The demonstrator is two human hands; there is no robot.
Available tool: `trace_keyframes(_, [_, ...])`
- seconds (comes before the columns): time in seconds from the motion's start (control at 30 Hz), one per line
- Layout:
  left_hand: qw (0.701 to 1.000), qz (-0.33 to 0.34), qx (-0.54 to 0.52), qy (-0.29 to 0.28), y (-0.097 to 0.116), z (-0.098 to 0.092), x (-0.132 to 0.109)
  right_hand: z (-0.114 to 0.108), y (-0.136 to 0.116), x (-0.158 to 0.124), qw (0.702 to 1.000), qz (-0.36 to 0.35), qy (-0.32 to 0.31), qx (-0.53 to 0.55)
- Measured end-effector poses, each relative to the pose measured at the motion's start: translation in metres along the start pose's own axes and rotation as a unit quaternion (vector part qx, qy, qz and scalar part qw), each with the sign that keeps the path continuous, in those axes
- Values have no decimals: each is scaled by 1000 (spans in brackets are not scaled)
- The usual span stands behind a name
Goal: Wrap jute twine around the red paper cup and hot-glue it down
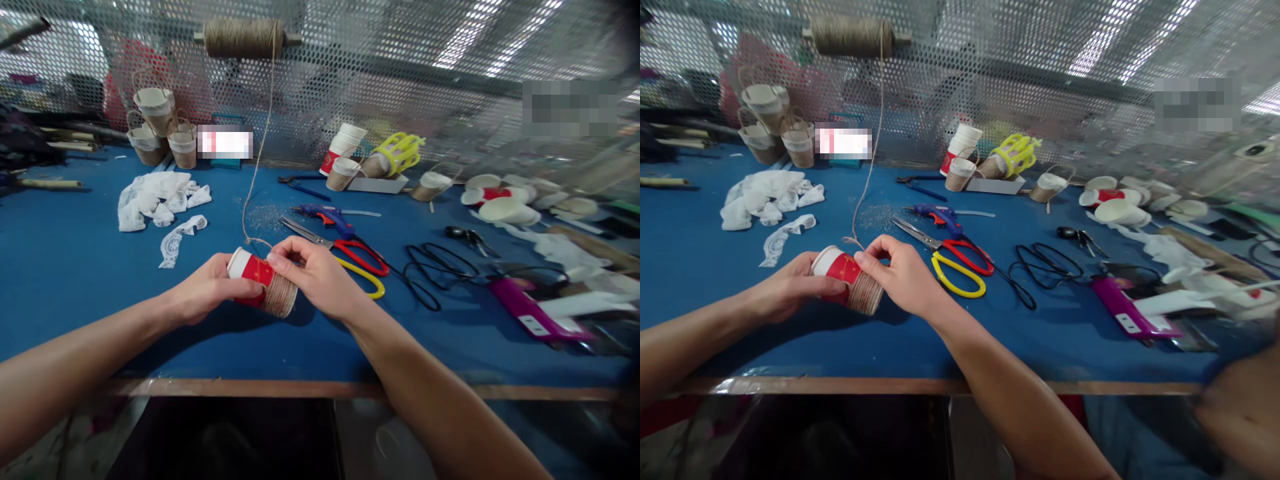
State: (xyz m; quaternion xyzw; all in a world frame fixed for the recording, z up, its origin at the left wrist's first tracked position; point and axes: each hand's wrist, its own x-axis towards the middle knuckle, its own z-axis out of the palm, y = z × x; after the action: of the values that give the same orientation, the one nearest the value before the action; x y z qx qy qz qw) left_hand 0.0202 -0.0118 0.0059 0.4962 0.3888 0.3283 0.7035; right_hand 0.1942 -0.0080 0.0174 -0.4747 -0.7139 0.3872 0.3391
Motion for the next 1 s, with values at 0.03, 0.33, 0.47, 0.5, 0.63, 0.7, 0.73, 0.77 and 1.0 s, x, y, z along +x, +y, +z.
trace_keyframes(0.03, [1000,-2,-9,-5,0,0,0,0,1,0,1000,2,0,-1])
trace_keyframes(0.33, [999,-13,-35,-34,3,2,1,2,4,3,1000,6,9,-3])
trace_keyframes(0.47, [1000,-4,-9,-30,3,2,1,3,3,3,1000,-3,16,12])
trace_keyframes(0.5, [1000,4,0,-31,3,2,0,3,2,3,1000,-7,18,14])
trace_keyframes(0.63, [999,31,37,-21,1,0,-1,4,0,1,999,-15,24,17])
trace_keyframes(0.7, [998,39,53,-1,1,0,-2,4,0,1,999,-14,26,24])
trace_keyframes(0.73, [997,45,58,6,1,0,-2,4,-1,1,999,-13,27,31])
trace_keyframes(0.77, [997,51,62,11,0,0,-3,3,-1,1,999,-12,29,39])
trace_keyframes(1.0, [991,106,60,59,-4,-5,-1,-9,-6,-1,998,-7,12,55])
